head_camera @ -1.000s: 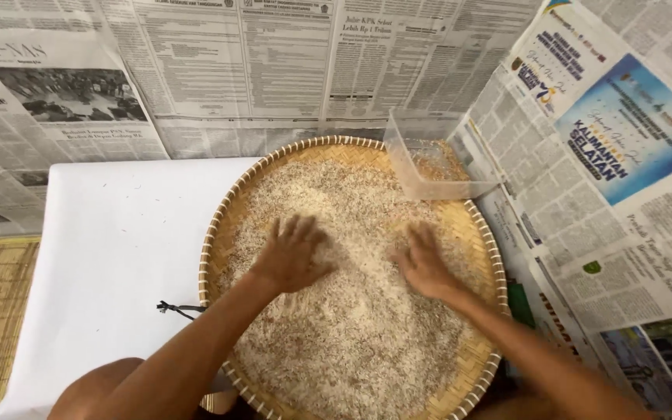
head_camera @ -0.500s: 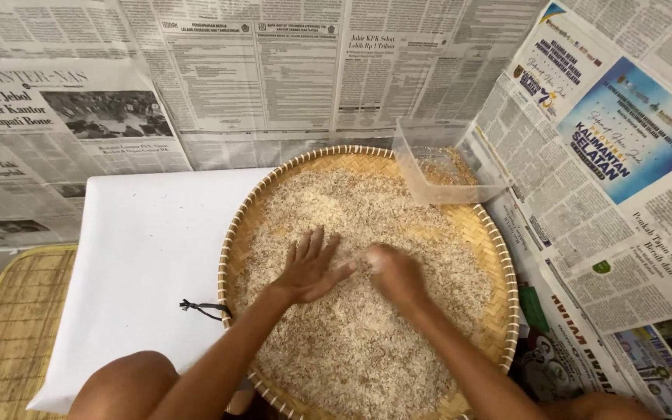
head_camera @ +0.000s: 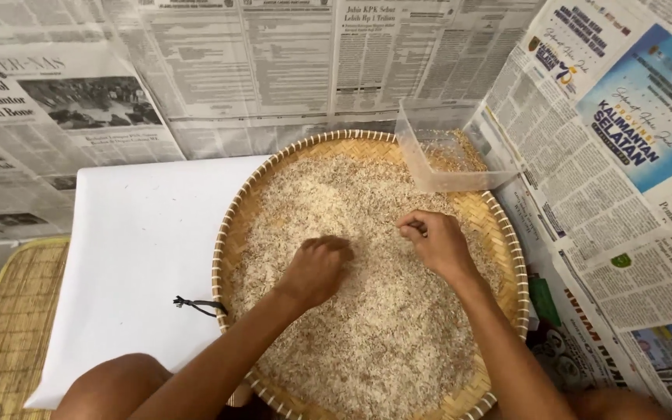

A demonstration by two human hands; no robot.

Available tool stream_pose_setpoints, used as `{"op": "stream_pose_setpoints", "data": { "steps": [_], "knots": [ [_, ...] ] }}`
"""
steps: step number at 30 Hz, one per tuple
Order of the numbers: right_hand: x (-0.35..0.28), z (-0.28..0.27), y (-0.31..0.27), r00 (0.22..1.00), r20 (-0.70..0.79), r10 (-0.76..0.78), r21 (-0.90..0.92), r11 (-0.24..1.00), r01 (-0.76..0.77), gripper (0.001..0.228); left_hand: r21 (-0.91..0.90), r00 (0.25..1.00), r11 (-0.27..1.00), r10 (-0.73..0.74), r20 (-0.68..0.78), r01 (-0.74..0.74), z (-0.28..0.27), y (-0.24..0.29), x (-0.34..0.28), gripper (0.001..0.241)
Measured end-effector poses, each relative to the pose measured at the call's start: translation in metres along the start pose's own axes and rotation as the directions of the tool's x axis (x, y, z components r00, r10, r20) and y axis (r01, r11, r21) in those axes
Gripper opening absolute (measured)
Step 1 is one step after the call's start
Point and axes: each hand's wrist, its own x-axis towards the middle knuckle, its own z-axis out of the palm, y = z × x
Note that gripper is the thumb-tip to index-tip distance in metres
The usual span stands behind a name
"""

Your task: The person sits on the floor with a large woven tray of rice on their lap and picks small debris pieces out of the grain by hand, placing the removed pieces into a plastic container at the corner of the tray while sifting through the rice with both hands.

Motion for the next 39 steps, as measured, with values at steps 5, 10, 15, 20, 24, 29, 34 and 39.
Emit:
{"op": "stream_pose_setpoints", "data": {
  "steps": [5,10,15,20,24,29,34,39],
  "knots": [
    [-0.004,-0.024,-0.029,0.995,0.089,-0.043,0.125,0.992,0.031,0.016,0.043,0.989,0.999,-0.005,-0.151,0.012,-0.016,0.006,0.004,0.02],
    [-0.005,-0.027,-0.005,0.976,0.198,-0.089,0.068,0.995,0.077,0.021,0.064,0.992,0.996,-0.052,-0.115,0.059,-0.027,0.014,0.011,0.022],
    [-0.003,-0.014,0.015,0.972,0.208,-0.107,-0.167,0.976,0.143,0.017,-0.01,0.992,0.993,-0.116,-0.051,0.116,-0.054,0.015,0.013,0.025],
    [-0.003,0.007,0.004,0.961,0.273,-0.041,-0.289,0.95,0.122,0.014,0.011,0.99,0.99,-0.143,0.005,0.143,-0.067,0.025,0.01,0.029],
    [0.008,0.027,0.023,0.95,0.31,-0.028,-0.387,0.909,0.152,0.013,0.011,0.989,0.989,-0.145,0.034,0.145,-0.073,0.029,0.008,0.031],
    [0.002,-0.002,-0.007,0.975,0.214,0.063,-0.043,0.998,-0.056,0.015,-0.029,0.987,0.987,-0.16,0.031,0.161,-0.075,0.029,0.003,0.028],
    [0.005,-0.014,0.027,0.982,0.183,0.058,0.224,0.97,-0.099,0.013,-0.063,0.987,0.985,-0.16,0.011,0.161,-0.058,0.023,-0.002,0.025],
    [0.004,-0.017,0.027,0.98,0.182,0.079,0.188,0.976,-0.113,0.016,-0.056,0.99,0.99,-0.13,0.045,0.132,-0.059,0.022,-0.006,0.026]
  ]
}}
